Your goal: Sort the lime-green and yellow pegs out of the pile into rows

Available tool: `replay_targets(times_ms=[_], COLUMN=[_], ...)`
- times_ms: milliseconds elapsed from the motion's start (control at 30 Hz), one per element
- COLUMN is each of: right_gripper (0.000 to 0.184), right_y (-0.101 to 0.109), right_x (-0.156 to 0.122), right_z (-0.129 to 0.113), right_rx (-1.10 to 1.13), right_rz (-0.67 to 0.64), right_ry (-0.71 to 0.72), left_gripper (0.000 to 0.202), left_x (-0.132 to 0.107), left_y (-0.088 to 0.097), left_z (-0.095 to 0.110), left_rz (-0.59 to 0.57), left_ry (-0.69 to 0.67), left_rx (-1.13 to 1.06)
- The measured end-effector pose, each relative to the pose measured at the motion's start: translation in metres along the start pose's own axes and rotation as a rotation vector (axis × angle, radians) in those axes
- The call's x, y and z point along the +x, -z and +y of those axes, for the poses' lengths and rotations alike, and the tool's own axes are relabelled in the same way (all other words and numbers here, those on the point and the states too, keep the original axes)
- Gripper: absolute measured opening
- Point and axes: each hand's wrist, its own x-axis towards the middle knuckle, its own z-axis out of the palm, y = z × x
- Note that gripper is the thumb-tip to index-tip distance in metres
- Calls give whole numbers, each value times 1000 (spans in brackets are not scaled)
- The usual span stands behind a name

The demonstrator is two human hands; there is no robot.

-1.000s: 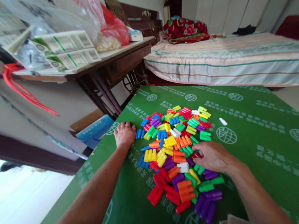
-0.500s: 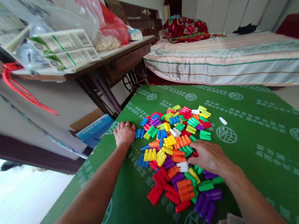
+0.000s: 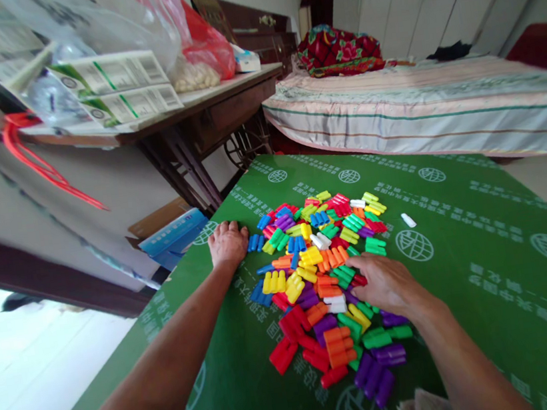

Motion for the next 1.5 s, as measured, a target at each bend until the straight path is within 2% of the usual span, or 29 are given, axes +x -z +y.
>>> replay_targets(times_ms=[167,433,700,933,1267,1500], right_gripper=[24,23,35,32,23,35], right_y=[-5,-3,3,4,4,5], right_x=[3,1,-1,-3,-5,-5], right_z=[0,0,2,4,-10,-10], right_rx=[-3,-26,-33,-66,-88,-61], right_rz=[39,-1,-54,-54,8,-52], right_ry=[45,56,25,30,21,19], left_gripper=[47,44,46,46,45,45], left_x=[0,0,1,1,1,1], left_y=[0,1,-2,-1,-1,-2], left_z=[1,1,0,0,1,0], left_rz=[-11,-4,-2,-5,1,1], left_ry=[8,5,3,5,5,4], left_rx=[8,15,9,4,16,11])
